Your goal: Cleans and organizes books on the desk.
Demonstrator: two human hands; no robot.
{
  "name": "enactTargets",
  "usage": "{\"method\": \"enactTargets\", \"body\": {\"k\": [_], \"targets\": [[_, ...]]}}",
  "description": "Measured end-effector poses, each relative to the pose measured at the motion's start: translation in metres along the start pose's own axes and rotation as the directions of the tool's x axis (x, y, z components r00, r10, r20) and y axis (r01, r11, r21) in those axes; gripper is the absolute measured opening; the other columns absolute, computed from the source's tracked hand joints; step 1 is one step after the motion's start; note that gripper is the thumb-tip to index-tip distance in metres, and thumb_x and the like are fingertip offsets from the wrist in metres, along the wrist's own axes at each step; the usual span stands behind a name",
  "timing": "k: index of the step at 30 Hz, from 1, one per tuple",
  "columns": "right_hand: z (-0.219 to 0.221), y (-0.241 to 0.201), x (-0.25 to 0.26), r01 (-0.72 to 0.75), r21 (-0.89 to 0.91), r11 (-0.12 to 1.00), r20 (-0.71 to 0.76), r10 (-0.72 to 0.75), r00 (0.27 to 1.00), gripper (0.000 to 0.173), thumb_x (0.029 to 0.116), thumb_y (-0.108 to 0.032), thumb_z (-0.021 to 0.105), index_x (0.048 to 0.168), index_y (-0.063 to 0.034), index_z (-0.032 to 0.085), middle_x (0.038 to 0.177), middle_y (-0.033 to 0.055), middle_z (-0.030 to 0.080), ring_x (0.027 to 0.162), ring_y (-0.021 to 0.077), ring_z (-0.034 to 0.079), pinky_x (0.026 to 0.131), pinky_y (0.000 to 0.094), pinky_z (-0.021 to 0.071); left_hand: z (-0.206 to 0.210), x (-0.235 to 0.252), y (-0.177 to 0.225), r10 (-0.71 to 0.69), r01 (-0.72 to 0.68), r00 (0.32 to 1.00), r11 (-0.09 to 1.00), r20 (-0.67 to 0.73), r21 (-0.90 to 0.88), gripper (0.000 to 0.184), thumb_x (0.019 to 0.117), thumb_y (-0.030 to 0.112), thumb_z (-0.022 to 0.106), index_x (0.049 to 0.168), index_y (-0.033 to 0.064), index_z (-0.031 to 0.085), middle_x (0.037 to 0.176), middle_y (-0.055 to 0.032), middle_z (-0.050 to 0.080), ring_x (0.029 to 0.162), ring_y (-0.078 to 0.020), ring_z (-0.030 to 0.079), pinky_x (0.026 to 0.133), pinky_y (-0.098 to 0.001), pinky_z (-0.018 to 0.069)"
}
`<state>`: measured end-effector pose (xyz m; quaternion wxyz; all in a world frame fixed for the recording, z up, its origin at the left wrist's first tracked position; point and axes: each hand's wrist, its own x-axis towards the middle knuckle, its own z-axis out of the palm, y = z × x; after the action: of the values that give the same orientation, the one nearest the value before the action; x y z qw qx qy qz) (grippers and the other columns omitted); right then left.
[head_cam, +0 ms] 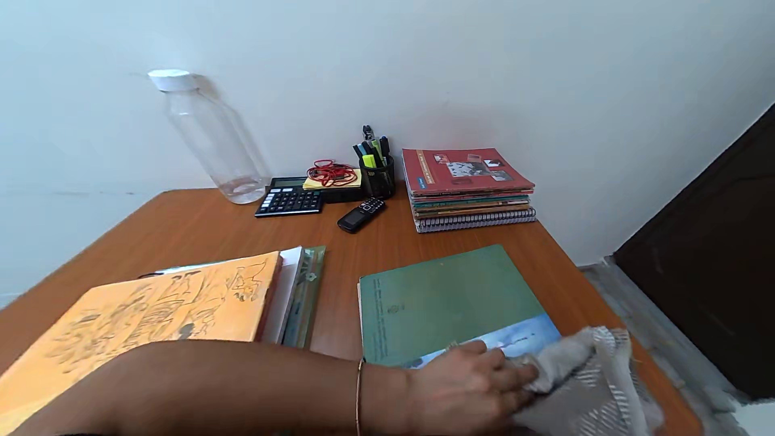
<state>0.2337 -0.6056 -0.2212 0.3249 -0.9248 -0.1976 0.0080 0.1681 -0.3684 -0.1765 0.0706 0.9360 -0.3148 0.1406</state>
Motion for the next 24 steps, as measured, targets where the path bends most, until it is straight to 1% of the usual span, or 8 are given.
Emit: {"method": "enactTargets", "body": {"k": [3,4,6,10,14,19,22,24], "targets": [[0.006,0.006,0.017,0.232,-0.151,0.961,-0.047,-0.241,0.969,0.043,0.0873,-0.020,0.071,0.109,0.0177,0.068,0.109,0.0391,0.067,0.107,0.0592,0.063,0.096,0.0703,0.0452,-0.004,0.003,-0.042,-0.292,0.298,0.952,0.952,0.090,-0.063,0.034,0.1045,0.017,0.054,0.133,0.0028,0.066,0.139,-0.0148,0.065,0.104,-0.0378,0.071,0.080,-0.0528,0.0575],[0.009,0.010,0.023,0.307,-0.141,0.941,-0.057,-0.317,0.947,0.049,0.0916,-0.027,0.070,0.117,0.0142,0.068,0.117,0.0372,0.066,0.111,0.0598,0.061,0.096,0.0726,0.0434,-0.005,0.006,-0.063,-0.374,0.379,0.921,0.924,0.107,-0.041,0.035,0.1059,0.017,0.052,0.134,0.0028,0.066,0.140,-0.0150,0.064,0.108,-0.0382,0.070,0.085,-0.0539,0.0566],[0.012,0.015,0.030,0.357,-0.127,0.925,-0.062,-0.367,0.928,0.060,0.0988,-0.041,0.061,0.138,0.0038,0.061,0.139,0.0281,0.061,0.124,0.0538,0.058,0.101,0.0707,0.0415,-0.009,0.010,-0.106,-0.502,0.503,0.857,0.864,0.118,0.027,0.035,0.1072,0.017,0.051,0.135,0.0005,0.065,0.142,-0.0167,0.062,0.118,-0.0395,0.065,0.095,-0.0553,0.0535],[0.017,0.018,0.031,0.351,-0.144,0.925,-0.120,-0.368,0.922,0.066,0.1004,-0.054,0.051,0.139,-0.0018,0.063,0.139,0.0231,0.062,0.123,0.0485,0.061,0.100,0.0669,0.0445,-0.010,0.007,-0.168,-0.589,0.586,0.800,0.808,0.117,0.064,0.038,0.1092,0.023,0.049,0.132,-0.0034,0.064,0.143,-0.0223,0.060,0.128,-0.0426,0.060,0.102,-0.0596,0.0486],[0.021,0.020,0.032,0.354,-0.154,0.922,-0.156,-0.377,0.913,0.066,0.1001,-0.054,0.049,0.136,-0.0016,0.065,0.136,0.0230,0.064,0.121,0.0474,0.063,0.099,0.0646,0.0465,-0.007,0.003,-0.150,-0.450,0.446,0.893,0.888,0.013,0.112,0.033,0.1060,0.021,0.055,0.124,-0.0024,0.070,0.137,-0.0202,0.065,0.116,-0.0427,0.066,0.091,-0.0572,0.0541],[0.021,0.019,0.032,0.352,-0.164,0.921,-0.162,-0.377,0.912,0.065,0.1000,-0.053,0.050,0.135,-0.0016,0.066,0.135,0.0240,0.065,0.121,0.0486,0.063,0.099,0.0661,0.0459,-0.010,-0.011,-0.083,-0.326,0.323,0.944,0.944,0.044,0.075,0.034,0.1044,0.030,0.058,0.115,0.0018,0.074,0.132,-0.0131,0.069,0.100,-0.0336,0.071,0.079,-0.0492,0.0581],[0.014,0.012,0.025,0.301,-0.123,0.946,-0.144,-0.317,0.937,0.042,0.0898,-0.018,0.063,0.117,0.0135,0.069,0.126,0.0372,0.063,0.118,0.0580,0.060,0.099,0.0709,0.0429,-0.011,-0.025,-0.031,-0.125,0.123,0.990,0.991,0.058,0.046,0.031,0.1030,0.026,0.058,0.119,0.0044,0.073,0.134,-0.0102,0.068,0.098,-0.0305,0.071,0.073,-0.0454,0.0578],[0.013,0.017,0.015,0.186,-0.016,0.982,-0.159,-0.186,0.970,0.050,0.0854,-0.008,0.062,0.121,0.0260,0.056,0.126,0.0453,0.057,0.122,0.0600,0.055,0.107,0.0642,0.0403,-0.015,-0.031,-0.007,0.015,-0.017,0.999,0.998,0.036,0.052,0.026,0.1015,0.021,0.059,0.119,0.0063,0.073,0.133,-0.0091,0.068,0.090,-0.0275,0.071,0.065,-0.0407,0.0553]]}}
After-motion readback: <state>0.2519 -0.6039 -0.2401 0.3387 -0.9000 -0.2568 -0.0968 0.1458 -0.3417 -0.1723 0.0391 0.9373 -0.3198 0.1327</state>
